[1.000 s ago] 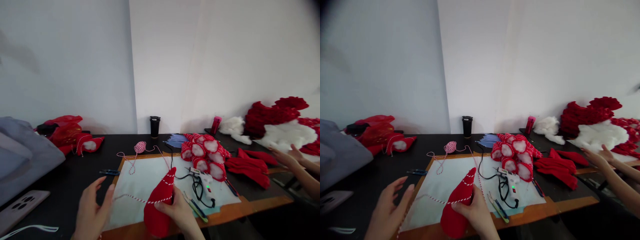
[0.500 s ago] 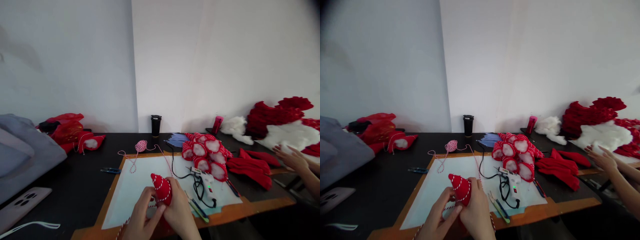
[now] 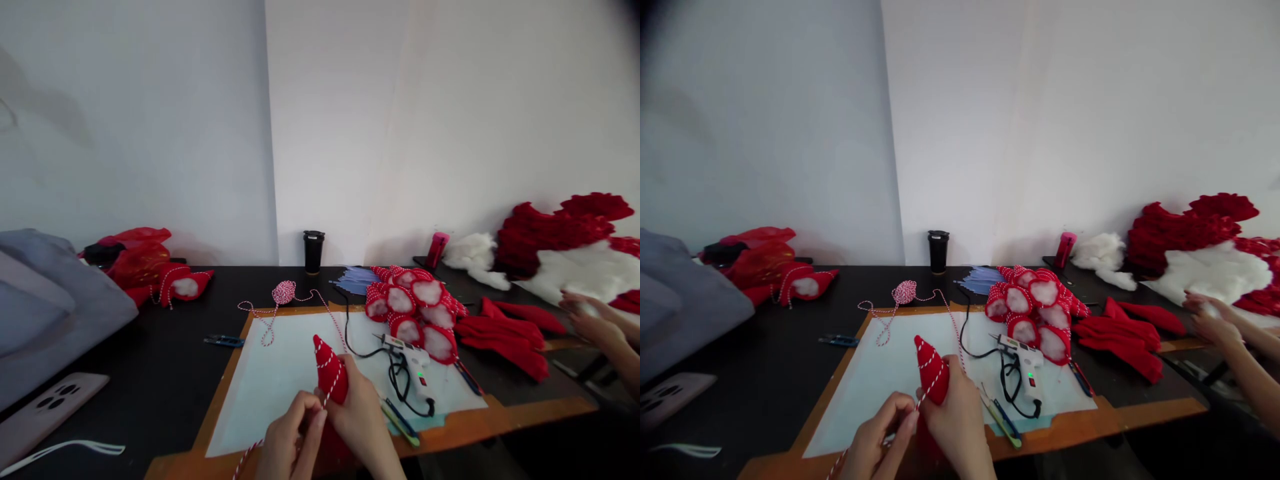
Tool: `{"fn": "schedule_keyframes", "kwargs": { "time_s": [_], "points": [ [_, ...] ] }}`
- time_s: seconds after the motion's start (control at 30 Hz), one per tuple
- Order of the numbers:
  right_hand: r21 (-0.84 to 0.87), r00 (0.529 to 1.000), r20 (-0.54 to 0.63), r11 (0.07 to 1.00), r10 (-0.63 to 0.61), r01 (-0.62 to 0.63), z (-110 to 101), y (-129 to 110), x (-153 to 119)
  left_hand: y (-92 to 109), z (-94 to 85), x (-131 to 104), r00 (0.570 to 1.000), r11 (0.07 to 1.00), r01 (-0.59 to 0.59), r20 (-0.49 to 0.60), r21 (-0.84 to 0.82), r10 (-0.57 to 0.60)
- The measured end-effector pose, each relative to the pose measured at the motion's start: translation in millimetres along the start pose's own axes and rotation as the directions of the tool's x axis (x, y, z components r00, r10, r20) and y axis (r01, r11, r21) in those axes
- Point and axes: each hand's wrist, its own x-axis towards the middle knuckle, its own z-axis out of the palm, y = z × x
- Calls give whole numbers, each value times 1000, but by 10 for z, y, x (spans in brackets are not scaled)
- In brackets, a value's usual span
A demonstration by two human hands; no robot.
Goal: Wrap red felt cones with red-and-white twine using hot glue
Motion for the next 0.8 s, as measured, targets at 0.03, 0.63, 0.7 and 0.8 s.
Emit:
{"fn": "schedule_keyframes", "kwargs": {
  "time_s": [0.03,0.63,0.7,0.8],
  "points": [
    [76,1000,27,997,-4,2,-27,-2,-8,-7,-28,18,1000,1000,9,-9,6,-9],
    [913,941,324,293,-98,-284,-88,380,-81,-2,-161,158,995,994,56,86,-97,-47],
    [902,931,342,320,-124,-289,-96,398,-33,-6,-119,150,993,991,62,105,-115,-50],
    [878,920,368,377,-134,-296,-80,410,24,-10,-17,116,994,981,55,106,-186,-36]
  ]
}}
